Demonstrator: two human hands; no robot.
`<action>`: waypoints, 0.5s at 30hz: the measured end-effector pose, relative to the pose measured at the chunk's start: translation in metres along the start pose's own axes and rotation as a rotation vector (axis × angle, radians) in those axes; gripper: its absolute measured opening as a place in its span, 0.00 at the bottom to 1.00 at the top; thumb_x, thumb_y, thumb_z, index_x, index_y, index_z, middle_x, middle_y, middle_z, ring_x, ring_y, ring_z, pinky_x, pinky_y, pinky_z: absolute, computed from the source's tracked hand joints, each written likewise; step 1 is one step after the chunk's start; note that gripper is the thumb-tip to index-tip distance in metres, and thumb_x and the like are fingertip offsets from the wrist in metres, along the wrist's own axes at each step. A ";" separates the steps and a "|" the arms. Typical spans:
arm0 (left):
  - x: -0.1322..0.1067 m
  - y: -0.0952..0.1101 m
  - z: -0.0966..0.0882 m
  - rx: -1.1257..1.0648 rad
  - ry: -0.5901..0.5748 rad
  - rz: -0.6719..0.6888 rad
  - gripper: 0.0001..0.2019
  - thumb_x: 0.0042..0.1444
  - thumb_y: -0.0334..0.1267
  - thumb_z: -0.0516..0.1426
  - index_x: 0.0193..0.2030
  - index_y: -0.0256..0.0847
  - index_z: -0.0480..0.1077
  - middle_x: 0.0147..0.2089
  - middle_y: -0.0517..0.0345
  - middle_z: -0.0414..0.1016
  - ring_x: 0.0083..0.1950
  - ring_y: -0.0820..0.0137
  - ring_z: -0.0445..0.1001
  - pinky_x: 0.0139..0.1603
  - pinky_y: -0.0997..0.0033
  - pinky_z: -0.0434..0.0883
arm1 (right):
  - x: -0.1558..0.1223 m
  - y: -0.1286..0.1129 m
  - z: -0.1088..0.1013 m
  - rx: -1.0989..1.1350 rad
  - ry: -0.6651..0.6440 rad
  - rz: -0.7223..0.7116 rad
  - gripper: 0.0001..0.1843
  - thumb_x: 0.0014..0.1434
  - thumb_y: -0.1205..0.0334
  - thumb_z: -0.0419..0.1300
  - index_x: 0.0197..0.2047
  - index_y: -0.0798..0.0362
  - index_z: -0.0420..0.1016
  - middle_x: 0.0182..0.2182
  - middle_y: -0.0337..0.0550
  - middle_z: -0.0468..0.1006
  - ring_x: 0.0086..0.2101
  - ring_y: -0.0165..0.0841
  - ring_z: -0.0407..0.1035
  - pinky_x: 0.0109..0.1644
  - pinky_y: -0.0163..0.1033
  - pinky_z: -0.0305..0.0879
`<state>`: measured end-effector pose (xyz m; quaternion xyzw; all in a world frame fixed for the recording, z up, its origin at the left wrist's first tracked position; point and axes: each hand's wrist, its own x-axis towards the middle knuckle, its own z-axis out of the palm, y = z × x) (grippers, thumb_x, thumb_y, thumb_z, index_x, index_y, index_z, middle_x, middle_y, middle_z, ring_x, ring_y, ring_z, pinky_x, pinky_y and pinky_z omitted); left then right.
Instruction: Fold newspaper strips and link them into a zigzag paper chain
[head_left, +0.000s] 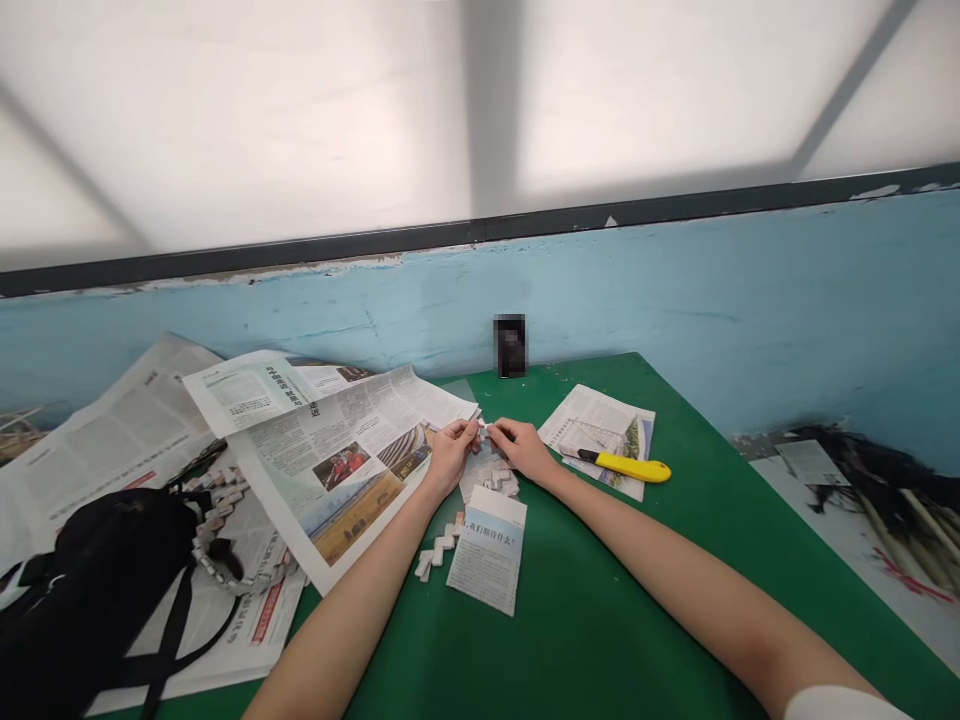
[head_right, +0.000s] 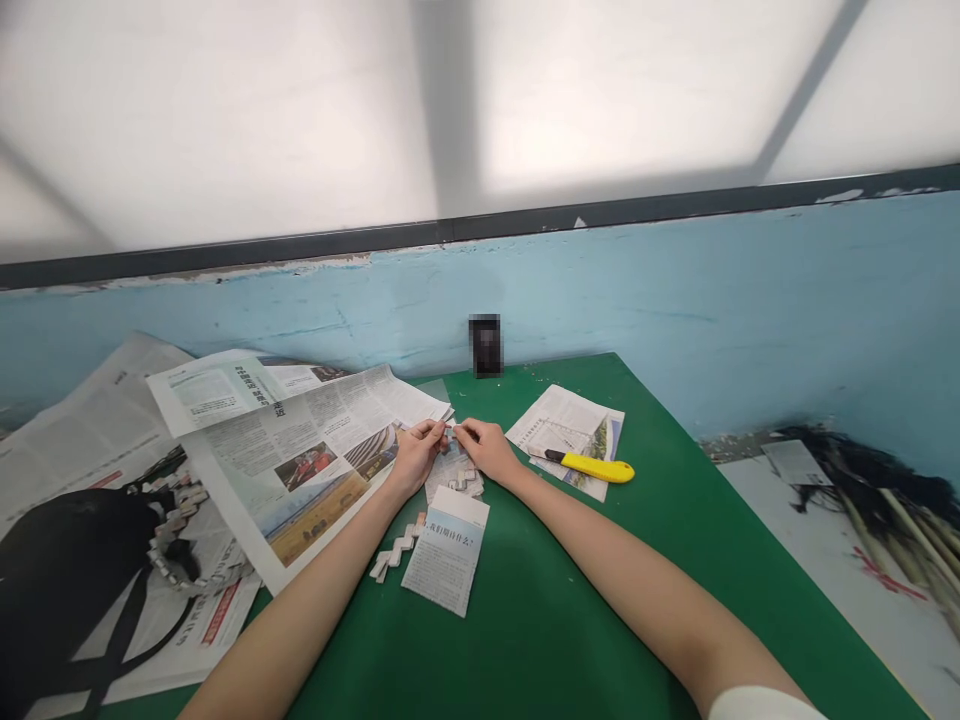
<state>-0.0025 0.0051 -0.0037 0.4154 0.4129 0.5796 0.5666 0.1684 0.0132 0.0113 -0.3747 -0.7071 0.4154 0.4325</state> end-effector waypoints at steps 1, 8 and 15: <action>0.000 0.000 0.000 0.020 -0.011 0.001 0.21 0.49 0.54 0.70 0.28 0.36 0.73 0.23 0.61 0.70 0.24 0.76 0.65 0.28 0.75 0.61 | 0.001 0.000 0.000 -0.018 0.048 -0.027 0.16 0.66 0.46 0.58 0.37 0.50 0.75 0.31 0.41 0.78 0.29 0.35 0.70 0.34 0.38 0.66; -0.002 -0.001 -0.002 0.111 -0.057 0.024 0.19 0.51 0.53 0.69 0.34 0.36 0.76 0.27 0.59 0.72 0.28 0.74 0.68 0.31 0.74 0.65 | 0.005 0.006 0.000 0.016 0.094 -0.033 0.12 0.62 0.51 0.63 0.40 0.50 0.75 0.34 0.41 0.78 0.33 0.35 0.70 0.40 0.39 0.67; -0.005 0.003 0.001 0.234 -0.086 0.061 0.18 0.53 0.52 0.67 0.34 0.36 0.77 0.30 0.56 0.76 0.31 0.71 0.71 0.36 0.71 0.68 | 0.006 0.007 0.000 0.075 0.110 0.042 0.13 0.61 0.49 0.63 0.40 0.50 0.73 0.34 0.41 0.78 0.33 0.35 0.71 0.39 0.40 0.68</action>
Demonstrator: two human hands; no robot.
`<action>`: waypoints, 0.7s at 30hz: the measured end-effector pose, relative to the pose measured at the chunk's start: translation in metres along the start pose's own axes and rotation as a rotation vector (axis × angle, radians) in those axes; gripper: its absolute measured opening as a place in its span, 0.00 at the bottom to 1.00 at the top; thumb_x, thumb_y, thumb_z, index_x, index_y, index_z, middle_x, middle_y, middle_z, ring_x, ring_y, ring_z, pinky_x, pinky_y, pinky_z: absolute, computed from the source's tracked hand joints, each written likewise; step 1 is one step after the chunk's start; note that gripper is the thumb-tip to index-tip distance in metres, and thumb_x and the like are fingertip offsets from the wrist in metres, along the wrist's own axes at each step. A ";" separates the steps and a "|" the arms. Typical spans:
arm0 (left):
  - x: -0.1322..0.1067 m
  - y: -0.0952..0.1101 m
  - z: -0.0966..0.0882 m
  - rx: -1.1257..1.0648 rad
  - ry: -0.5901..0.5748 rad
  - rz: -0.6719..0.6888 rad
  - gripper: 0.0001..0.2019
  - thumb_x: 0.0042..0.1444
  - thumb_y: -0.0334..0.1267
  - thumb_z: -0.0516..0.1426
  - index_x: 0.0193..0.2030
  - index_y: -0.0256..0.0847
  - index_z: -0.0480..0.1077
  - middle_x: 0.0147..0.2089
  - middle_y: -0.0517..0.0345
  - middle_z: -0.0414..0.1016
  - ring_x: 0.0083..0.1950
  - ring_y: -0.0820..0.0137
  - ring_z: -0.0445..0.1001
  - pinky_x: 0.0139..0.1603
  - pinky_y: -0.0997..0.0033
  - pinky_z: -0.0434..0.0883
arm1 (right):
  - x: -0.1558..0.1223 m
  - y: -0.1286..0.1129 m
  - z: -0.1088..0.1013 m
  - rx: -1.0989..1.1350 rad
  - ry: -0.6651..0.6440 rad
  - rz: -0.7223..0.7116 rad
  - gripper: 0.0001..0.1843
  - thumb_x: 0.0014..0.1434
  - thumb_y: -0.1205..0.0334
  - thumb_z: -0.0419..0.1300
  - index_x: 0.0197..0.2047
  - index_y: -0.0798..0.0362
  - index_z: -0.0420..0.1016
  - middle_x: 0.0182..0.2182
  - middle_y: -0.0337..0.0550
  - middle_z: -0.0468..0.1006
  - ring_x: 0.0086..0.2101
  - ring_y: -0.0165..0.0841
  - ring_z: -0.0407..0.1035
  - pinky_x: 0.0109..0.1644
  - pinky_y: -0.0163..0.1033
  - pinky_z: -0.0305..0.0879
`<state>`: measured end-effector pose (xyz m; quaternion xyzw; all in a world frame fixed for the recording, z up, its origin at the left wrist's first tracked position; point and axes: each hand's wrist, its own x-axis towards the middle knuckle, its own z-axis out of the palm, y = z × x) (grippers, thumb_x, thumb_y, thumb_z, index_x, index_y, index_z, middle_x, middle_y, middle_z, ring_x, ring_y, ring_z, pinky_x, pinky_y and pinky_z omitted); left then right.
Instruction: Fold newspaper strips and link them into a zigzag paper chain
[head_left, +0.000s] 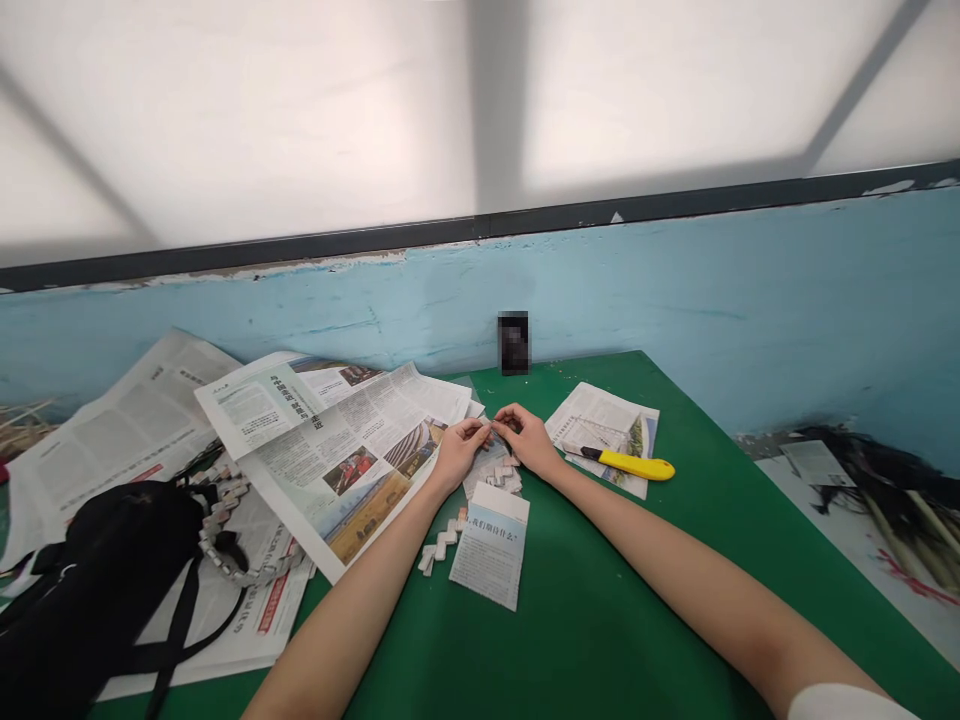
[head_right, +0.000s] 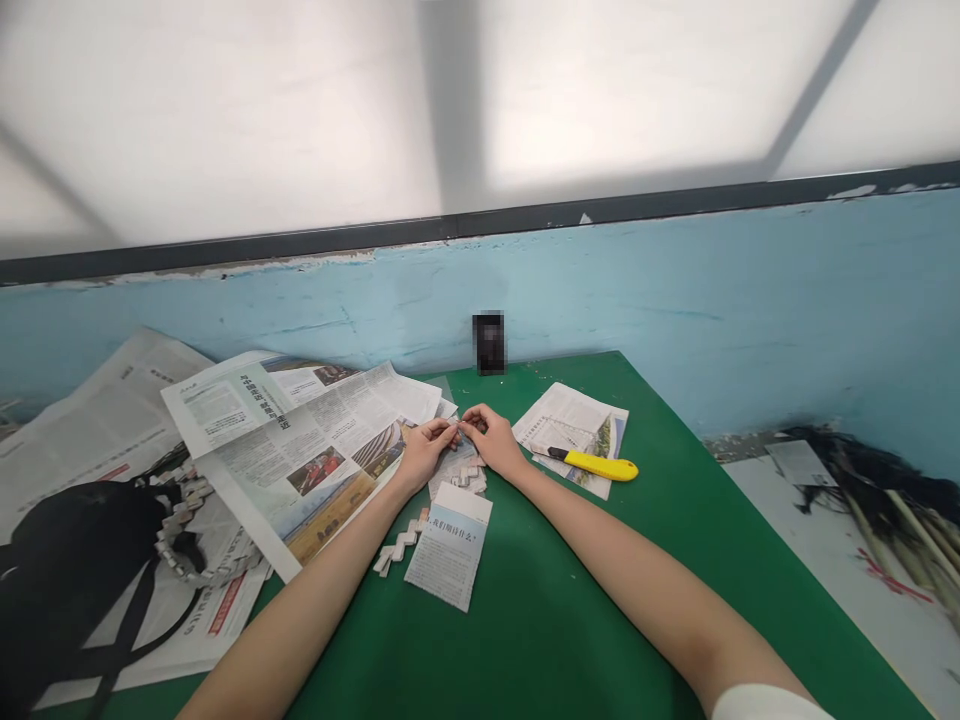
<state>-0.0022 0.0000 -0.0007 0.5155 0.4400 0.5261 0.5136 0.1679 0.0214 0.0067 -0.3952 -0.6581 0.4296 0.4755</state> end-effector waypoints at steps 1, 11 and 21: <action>0.000 0.001 0.000 0.014 0.004 -0.004 0.18 0.53 0.52 0.67 0.33 0.36 0.77 0.30 0.56 0.76 0.30 0.71 0.71 0.35 0.71 0.68 | 0.000 -0.001 0.000 -0.017 -0.013 -0.007 0.13 0.62 0.49 0.62 0.39 0.50 0.73 0.33 0.41 0.77 0.32 0.34 0.70 0.38 0.39 0.67; 0.001 -0.002 0.000 -0.025 0.010 -0.022 0.18 0.53 0.52 0.67 0.34 0.37 0.75 0.29 0.57 0.75 0.29 0.72 0.71 0.34 0.72 0.68 | -0.001 -0.002 0.000 -0.052 -0.063 0.001 0.14 0.64 0.48 0.60 0.39 0.51 0.73 0.34 0.41 0.77 0.31 0.34 0.69 0.37 0.38 0.65; 0.000 -0.001 0.003 -0.105 0.015 -0.034 0.20 0.51 0.52 0.69 0.33 0.38 0.69 0.26 0.60 0.75 0.28 0.73 0.72 0.34 0.72 0.68 | -0.001 0.002 0.001 -0.058 -0.081 -0.012 0.14 0.66 0.48 0.58 0.39 0.50 0.70 0.33 0.40 0.76 0.30 0.33 0.68 0.35 0.38 0.64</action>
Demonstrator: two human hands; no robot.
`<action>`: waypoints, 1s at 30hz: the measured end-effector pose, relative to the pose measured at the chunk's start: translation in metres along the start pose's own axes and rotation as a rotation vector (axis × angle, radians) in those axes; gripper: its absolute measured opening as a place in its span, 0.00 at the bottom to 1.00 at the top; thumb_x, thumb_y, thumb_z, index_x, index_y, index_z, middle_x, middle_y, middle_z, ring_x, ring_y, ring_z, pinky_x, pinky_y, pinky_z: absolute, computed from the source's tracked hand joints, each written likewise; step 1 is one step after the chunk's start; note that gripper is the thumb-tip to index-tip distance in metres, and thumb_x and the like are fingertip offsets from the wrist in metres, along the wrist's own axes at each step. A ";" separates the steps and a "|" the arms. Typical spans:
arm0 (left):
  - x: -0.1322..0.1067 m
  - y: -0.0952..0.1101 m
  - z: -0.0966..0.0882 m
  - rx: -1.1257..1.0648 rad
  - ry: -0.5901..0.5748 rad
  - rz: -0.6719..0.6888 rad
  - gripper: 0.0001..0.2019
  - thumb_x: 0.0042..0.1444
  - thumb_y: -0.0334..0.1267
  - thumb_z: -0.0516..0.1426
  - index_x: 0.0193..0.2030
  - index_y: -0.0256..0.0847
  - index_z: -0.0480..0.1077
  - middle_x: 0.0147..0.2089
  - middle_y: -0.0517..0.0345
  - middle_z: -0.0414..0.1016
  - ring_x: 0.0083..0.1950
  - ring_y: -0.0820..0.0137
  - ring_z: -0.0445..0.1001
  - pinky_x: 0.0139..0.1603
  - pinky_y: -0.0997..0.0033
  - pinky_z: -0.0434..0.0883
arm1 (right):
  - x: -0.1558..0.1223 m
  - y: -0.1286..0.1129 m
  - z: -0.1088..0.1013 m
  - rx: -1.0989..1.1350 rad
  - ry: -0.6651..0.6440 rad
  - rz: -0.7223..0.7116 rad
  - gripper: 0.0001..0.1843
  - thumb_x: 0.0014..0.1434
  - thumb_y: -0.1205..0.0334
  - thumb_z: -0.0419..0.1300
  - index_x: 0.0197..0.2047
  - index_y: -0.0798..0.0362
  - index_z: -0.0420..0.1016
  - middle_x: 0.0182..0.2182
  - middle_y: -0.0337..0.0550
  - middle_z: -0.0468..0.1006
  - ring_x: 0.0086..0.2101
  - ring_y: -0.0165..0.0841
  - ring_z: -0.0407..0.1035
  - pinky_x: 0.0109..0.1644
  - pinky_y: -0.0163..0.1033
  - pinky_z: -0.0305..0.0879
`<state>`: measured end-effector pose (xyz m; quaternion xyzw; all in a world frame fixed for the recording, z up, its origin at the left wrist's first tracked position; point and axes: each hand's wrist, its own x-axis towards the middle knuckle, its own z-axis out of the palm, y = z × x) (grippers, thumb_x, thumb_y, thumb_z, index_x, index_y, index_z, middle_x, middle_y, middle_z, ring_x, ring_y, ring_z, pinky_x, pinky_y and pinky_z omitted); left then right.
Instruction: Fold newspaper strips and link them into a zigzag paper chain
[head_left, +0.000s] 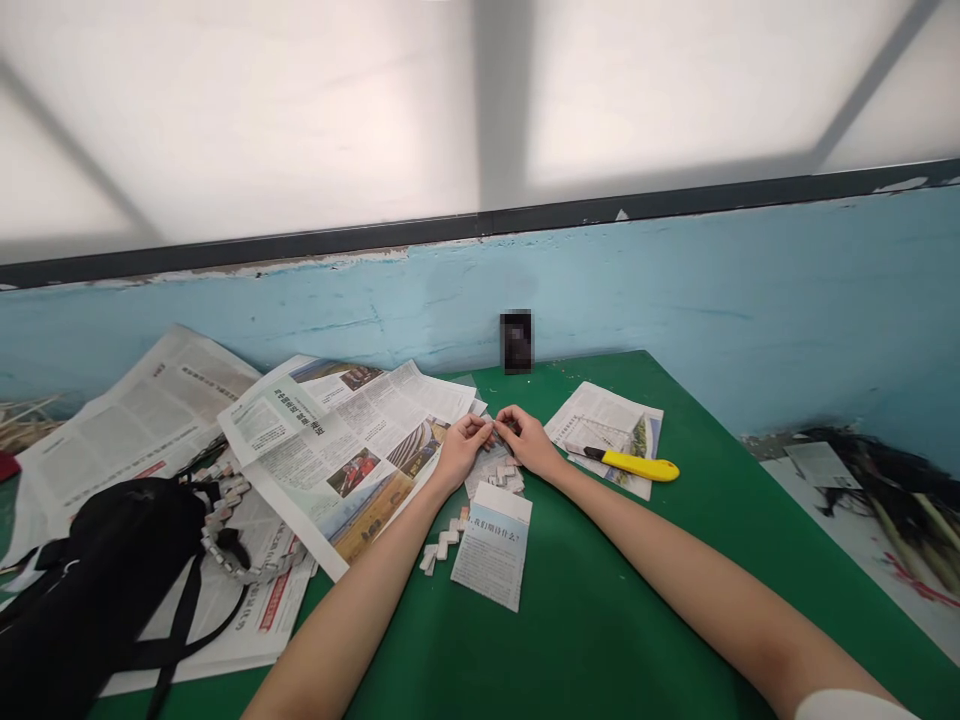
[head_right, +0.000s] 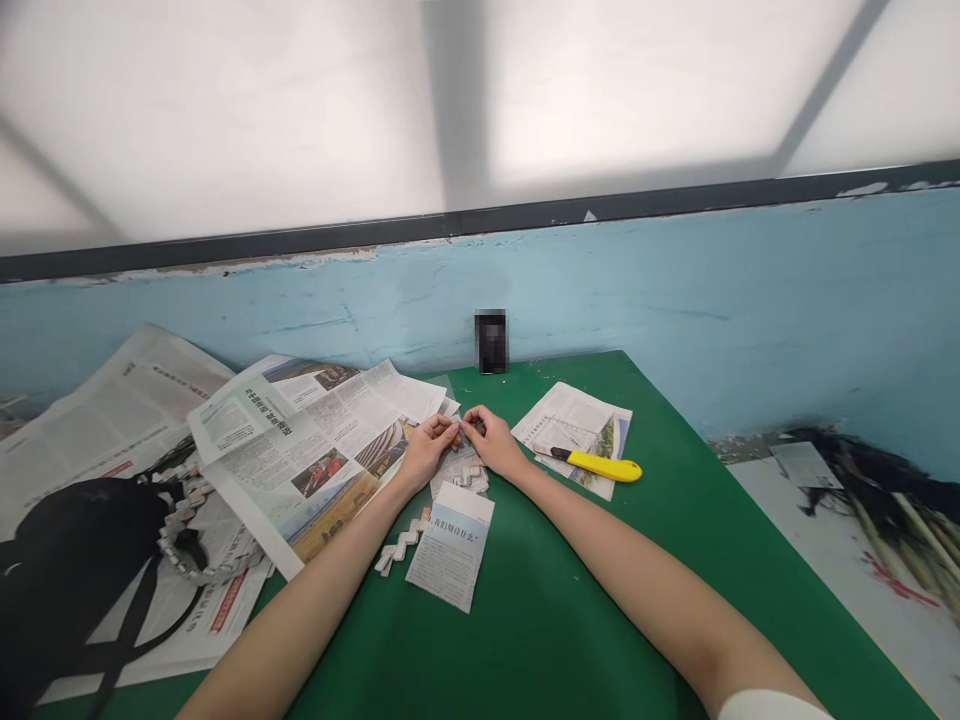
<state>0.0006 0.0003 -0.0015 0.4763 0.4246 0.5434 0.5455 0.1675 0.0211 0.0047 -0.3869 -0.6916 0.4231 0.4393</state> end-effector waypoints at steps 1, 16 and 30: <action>0.000 0.001 0.000 0.000 0.001 0.000 0.20 0.51 0.53 0.69 0.33 0.38 0.69 0.26 0.60 0.75 0.28 0.73 0.72 0.34 0.72 0.68 | 0.000 0.000 0.000 -0.006 0.003 -0.009 0.13 0.66 0.48 0.57 0.39 0.50 0.70 0.33 0.40 0.76 0.31 0.34 0.69 0.36 0.38 0.64; -0.001 0.003 0.001 0.017 -0.015 -0.001 0.21 0.50 0.54 0.69 0.32 0.39 0.69 0.25 0.61 0.73 0.26 0.73 0.69 0.32 0.73 0.66 | -0.003 -0.011 -0.004 -0.005 -0.075 -0.080 0.17 0.70 0.47 0.53 0.36 0.50 0.71 0.35 0.42 0.72 0.34 0.34 0.67 0.36 0.37 0.65; -0.001 0.002 0.004 0.115 -0.084 0.016 0.19 0.56 0.55 0.64 0.39 0.39 0.74 0.26 0.59 0.74 0.27 0.70 0.69 0.31 0.71 0.65 | 0.000 0.000 -0.003 0.148 0.094 -0.057 0.16 0.65 0.45 0.59 0.39 0.50 0.71 0.32 0.40 0.73 0.32 0.35 0.68 0.37 0.38 0.66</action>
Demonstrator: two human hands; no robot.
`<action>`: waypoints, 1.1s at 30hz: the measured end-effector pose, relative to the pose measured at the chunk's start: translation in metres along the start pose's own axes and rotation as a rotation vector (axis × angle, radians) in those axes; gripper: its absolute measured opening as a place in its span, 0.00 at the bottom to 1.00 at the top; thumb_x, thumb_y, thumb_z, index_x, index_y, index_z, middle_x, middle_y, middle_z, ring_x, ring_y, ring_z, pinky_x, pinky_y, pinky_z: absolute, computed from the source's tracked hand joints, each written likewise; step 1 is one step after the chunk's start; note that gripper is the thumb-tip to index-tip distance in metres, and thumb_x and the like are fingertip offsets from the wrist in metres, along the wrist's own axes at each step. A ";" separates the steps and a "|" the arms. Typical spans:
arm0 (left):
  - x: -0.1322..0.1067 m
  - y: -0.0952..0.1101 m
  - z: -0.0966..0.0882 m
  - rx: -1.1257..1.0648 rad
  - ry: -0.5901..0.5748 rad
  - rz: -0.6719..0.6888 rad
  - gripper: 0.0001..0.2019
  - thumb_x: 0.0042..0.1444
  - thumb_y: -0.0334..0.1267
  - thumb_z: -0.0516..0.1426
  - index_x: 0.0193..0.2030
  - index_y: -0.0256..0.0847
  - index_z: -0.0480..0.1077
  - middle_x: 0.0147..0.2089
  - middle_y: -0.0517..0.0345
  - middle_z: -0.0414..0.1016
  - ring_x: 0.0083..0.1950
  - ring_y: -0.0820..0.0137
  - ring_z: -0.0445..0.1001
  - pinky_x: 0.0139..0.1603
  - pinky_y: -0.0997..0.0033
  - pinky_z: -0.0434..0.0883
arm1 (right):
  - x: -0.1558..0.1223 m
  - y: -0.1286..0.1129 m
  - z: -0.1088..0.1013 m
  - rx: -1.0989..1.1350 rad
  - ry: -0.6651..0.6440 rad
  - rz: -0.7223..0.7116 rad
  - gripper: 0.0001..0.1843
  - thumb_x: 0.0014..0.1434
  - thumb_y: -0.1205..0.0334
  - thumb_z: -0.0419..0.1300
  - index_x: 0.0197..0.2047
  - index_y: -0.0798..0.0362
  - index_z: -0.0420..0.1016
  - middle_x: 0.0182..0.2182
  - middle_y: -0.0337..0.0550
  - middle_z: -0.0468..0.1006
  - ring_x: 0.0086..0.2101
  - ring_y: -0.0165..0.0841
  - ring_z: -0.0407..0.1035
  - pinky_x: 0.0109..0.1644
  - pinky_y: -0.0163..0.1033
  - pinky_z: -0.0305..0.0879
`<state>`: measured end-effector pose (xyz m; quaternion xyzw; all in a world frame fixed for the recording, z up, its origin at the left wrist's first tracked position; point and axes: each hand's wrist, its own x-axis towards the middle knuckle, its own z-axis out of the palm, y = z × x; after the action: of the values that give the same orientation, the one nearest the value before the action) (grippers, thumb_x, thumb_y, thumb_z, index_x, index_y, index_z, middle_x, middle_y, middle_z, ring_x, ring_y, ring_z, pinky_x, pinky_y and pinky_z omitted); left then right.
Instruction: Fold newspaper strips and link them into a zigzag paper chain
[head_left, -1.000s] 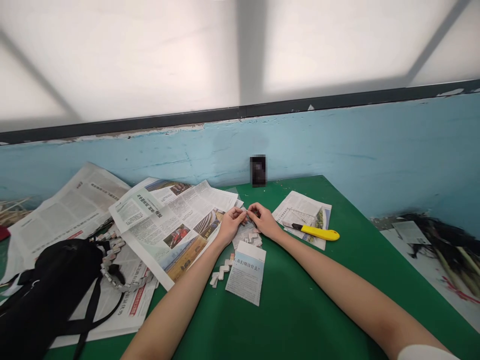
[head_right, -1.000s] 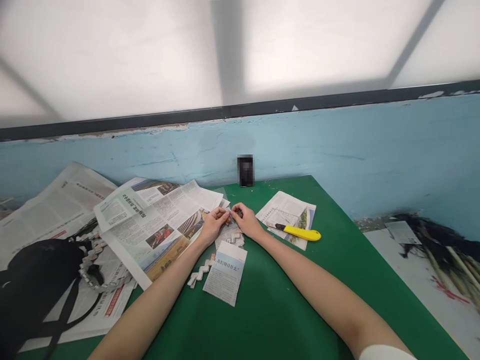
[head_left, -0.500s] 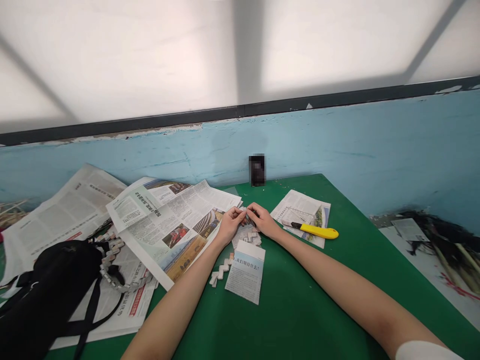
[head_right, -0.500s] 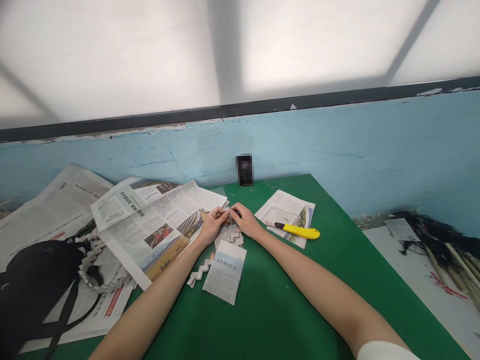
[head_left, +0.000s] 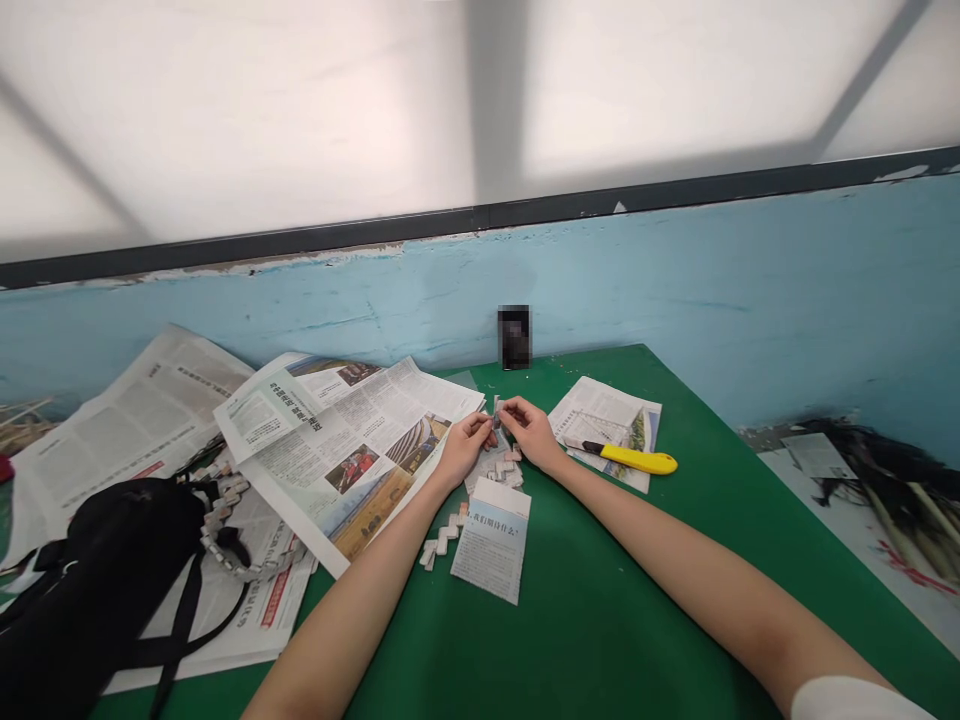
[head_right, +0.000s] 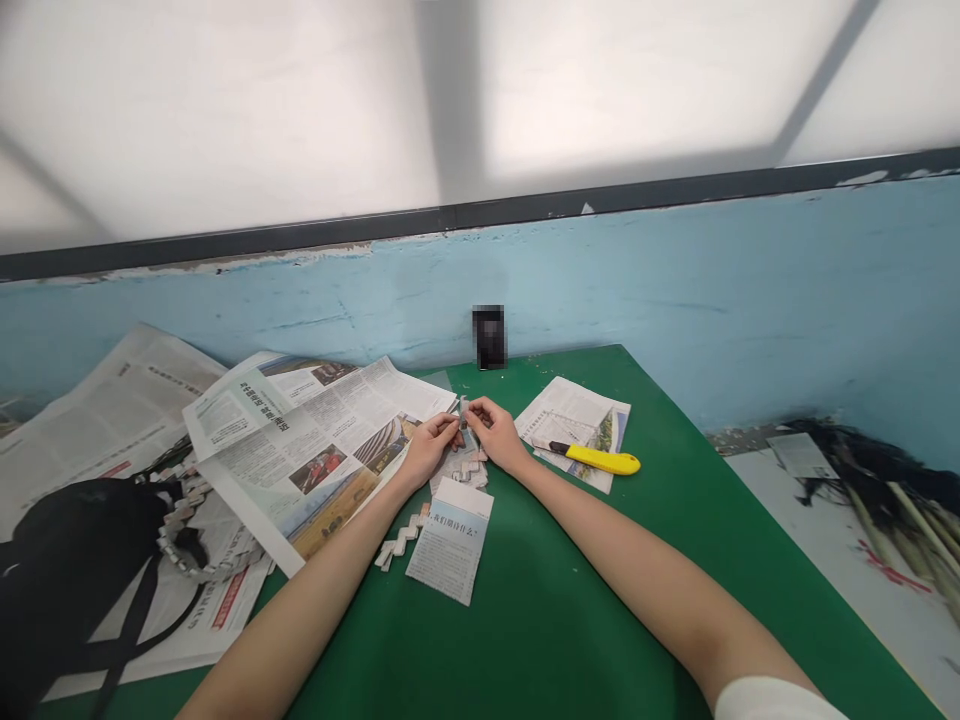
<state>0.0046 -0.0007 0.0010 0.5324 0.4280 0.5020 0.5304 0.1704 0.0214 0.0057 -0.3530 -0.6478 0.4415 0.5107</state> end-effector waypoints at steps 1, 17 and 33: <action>-0.001 0.000 0.001 0.036 0.000 0.010 0.18 0.57 0.55 0.63 0.39 0.40 0.74 0.25 0.59 0.74 0.26 0.70 0.69 0.31 0.70 0.65 | 0.000 0.000 0.000 0.001 0.014 0.004 0.16 0.65 0.45 0.59 0.39 0.50 0.71 0.32 0.40 0.73 0.32 0.35 0.68 0.37 0.38 0.66; -0.005 0.005 0.004 0.212 0.001 0.026 0.19 0.62 0.56 0.57 0.35 0.40 0.71 0.26 0.59 0.75 0.27 0.70 0.69 0.33 0.71 0.66 | -0.003 -0.005 -0.001 0.027 0.043 -0.033 0.15 0.67 0.46 0.58 0.40 0.49 0.71 0.31 0.39 0.71 0.30 0.33 0.65 0.35 0.38 0.65; -0.001 -0.001 0.003 0.129 0.009 0.020 0.19 0.60 0.56 0.59 0.34 0.39 0.70 0.25 0.60 0.74 0.26 0.71 0.69 0.31 0.72 0.65 | -0.005 -0.001 -0.003 0.033 -0.010 -0.066 0.12 0.66 0.50 0.60 0.42 0.51 0.73 0.33 0.40 0.73 0.31 0.33 0.67 0.37 0.37 0.64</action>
<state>0.0072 -0.0018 0.0000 0.5677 0.4565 0.4811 0.4878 0.1748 0.0172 0.0055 -0.3210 -0.6542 0.4368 0.5275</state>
